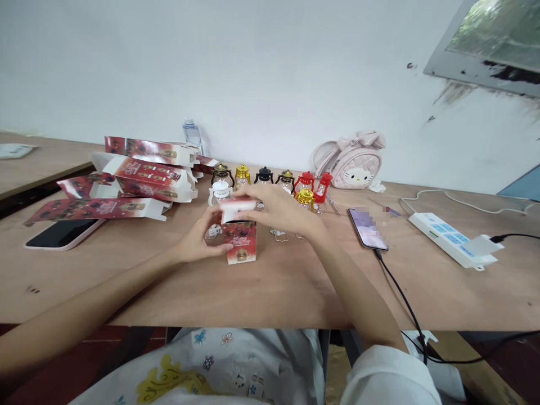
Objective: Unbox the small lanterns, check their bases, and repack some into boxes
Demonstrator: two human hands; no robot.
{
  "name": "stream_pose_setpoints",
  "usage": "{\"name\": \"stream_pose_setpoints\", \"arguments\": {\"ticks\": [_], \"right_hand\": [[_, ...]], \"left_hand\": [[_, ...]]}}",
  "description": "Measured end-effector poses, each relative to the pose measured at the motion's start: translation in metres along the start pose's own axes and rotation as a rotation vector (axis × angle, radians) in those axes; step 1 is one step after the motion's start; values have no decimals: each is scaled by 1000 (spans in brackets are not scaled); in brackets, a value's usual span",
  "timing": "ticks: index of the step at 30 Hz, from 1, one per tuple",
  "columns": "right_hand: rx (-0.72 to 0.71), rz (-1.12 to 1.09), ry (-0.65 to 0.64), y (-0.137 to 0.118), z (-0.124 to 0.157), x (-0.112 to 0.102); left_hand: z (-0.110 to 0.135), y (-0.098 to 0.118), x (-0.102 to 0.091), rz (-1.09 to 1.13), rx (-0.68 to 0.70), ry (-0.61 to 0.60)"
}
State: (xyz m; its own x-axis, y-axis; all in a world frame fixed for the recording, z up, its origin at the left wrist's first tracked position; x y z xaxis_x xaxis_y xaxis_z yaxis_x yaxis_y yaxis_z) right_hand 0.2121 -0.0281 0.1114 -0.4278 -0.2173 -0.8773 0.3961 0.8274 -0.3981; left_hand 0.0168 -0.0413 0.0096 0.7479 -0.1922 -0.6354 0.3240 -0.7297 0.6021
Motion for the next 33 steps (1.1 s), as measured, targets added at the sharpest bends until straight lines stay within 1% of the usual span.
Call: {"name": "stream_pose_setpoints", "arguments": {"ticks": [2,5,7,13,16,19,25,28,33], "right_hand": [[29,9,-57,-5,3,0],[50,24,-61,-9,4,0],[20,20,-92,-8,4,2],[-115,14,-263,2,1,6],[-146,-39,-291,9,-2,7],[-152,-71,-288,11,-5,8],[-151,-96,-277,11,-6,9],[-155,-61,-306,13,-5,10],[-37,70,-379,13,1,17]], "left_hand": [[1,-4,3,51,2,28],[1,-7,6,111,10,62],[1,-7,7,142,-7,66],[0,-4,4,186,-71,18],[0,-5,3,208,-75,5],[0,-6,3,207,-71,5],[-1,-7,4,207,-42,9],[-1,-7,4,215,-41,3],[-1,-7,3,203,-51,3]]}}
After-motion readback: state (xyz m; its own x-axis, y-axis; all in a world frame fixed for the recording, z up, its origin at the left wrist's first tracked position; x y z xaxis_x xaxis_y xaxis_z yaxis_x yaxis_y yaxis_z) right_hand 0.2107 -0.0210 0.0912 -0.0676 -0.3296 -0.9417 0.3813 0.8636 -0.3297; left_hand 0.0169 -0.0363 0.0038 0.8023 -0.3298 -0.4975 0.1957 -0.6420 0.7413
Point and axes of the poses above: each hand's wrist, its own z-axis away from the middle knuckle, its own x-axis out of the palm, y = z × x, the point moved 2 cm from there along -z, towards the middle knuckle, and after that the axes turned 10 degrees about -y, right-handed, at the moved point
